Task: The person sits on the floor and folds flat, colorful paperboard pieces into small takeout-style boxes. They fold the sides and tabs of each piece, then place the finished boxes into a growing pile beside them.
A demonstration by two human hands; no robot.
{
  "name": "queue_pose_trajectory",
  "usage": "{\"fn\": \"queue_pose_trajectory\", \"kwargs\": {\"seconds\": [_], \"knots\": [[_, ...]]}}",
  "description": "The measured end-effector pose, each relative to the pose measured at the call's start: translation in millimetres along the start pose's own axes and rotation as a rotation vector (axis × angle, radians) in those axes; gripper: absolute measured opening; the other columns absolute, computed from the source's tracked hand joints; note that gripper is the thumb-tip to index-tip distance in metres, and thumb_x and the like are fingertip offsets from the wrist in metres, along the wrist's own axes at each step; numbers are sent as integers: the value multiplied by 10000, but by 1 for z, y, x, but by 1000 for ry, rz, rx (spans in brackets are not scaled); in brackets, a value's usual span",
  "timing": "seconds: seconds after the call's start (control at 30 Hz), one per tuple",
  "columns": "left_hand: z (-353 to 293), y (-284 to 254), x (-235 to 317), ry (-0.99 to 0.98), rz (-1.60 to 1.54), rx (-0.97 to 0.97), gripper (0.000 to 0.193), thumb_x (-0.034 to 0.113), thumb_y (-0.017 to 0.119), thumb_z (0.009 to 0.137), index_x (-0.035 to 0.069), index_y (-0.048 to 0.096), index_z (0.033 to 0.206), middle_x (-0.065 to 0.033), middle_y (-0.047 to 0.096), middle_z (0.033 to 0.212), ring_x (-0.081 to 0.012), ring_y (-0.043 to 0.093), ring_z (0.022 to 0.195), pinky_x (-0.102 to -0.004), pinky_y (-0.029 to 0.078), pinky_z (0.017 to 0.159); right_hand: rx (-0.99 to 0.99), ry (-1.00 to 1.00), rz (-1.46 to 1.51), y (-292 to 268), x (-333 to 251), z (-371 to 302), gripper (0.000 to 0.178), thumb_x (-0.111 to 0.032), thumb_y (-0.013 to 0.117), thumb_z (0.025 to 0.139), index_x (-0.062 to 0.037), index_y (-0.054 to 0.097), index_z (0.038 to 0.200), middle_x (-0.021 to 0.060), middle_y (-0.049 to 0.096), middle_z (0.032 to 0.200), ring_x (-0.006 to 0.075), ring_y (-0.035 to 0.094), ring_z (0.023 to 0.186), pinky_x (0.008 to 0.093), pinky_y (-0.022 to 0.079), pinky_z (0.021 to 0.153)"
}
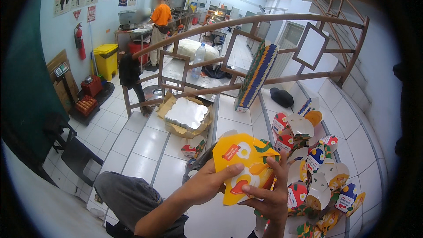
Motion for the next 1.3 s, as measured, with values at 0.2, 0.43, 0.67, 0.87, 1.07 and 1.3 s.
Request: {"fn": "queue_pose_trajectory", "kwargs": {"seconds": [0.2,0.43,0.67,0.87,1.07,1.3], "knots": [[-2,-2,13,137,236,-3,467,264,681,895,2,516,1245,-126,631,1133,-206,641,1004,-303,549,845,46,16,-35,-8,3,-1,391,-267,866,589,-345,742,952,65,429,1381,396,229,1405,511,274,1134],[-7,9,18,285,341,83,467,243,700,882,-20,528,1227,-138,648,1105,-200,646,985,-306,548,839,257,201,282,-7,12,-2,185,-319,807,745,-216,724,875,154,379,1384,370,289,1383,440,333,1105],[-11,14,17,376,340,71,491,249,711,875,-23,524,1239,-138,651,1094,-198,649,956,-293,544,831,344,216,487,5,11,2,174,-265,759,792,-137,649,837,173,339,1361,358,394,1312,446,363,1071],[-11,17,16,380,422,81,432,219,661,916,-22,518,1244,-137,635,1088,-189,629,955,-288,530,832,398,386,598,2,17,0,162,-133,727,721,-94,569,725,163,367,1314,368,429,1290,448,370,1062],[-12,22,16,389,382,103,415,181,653,916,-21,483,1236,-135,618,1089,-197,632,997,-339,541,869,348,416,612,-1,16,4,157,-42,694,651,-78,542,669,165,366,1316,386,391,1325,468,307,1116],[-12,20,12,377,338,134,454,209,649,921,-12,485,1282,-136,611,1128,-188,610,1023,-300,532,875,266,397,566,-3,12,9,161,-6,672,628,-75,527,629,166,356,1333,400,303,1382,484,295,1134]]}}
Point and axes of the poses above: each hand's wrist, its own z-axis towards the middle knuckle, its own y-axis out of the palm, x = y × z, the point moved 6 cm from there along z, towards the middle knuckle
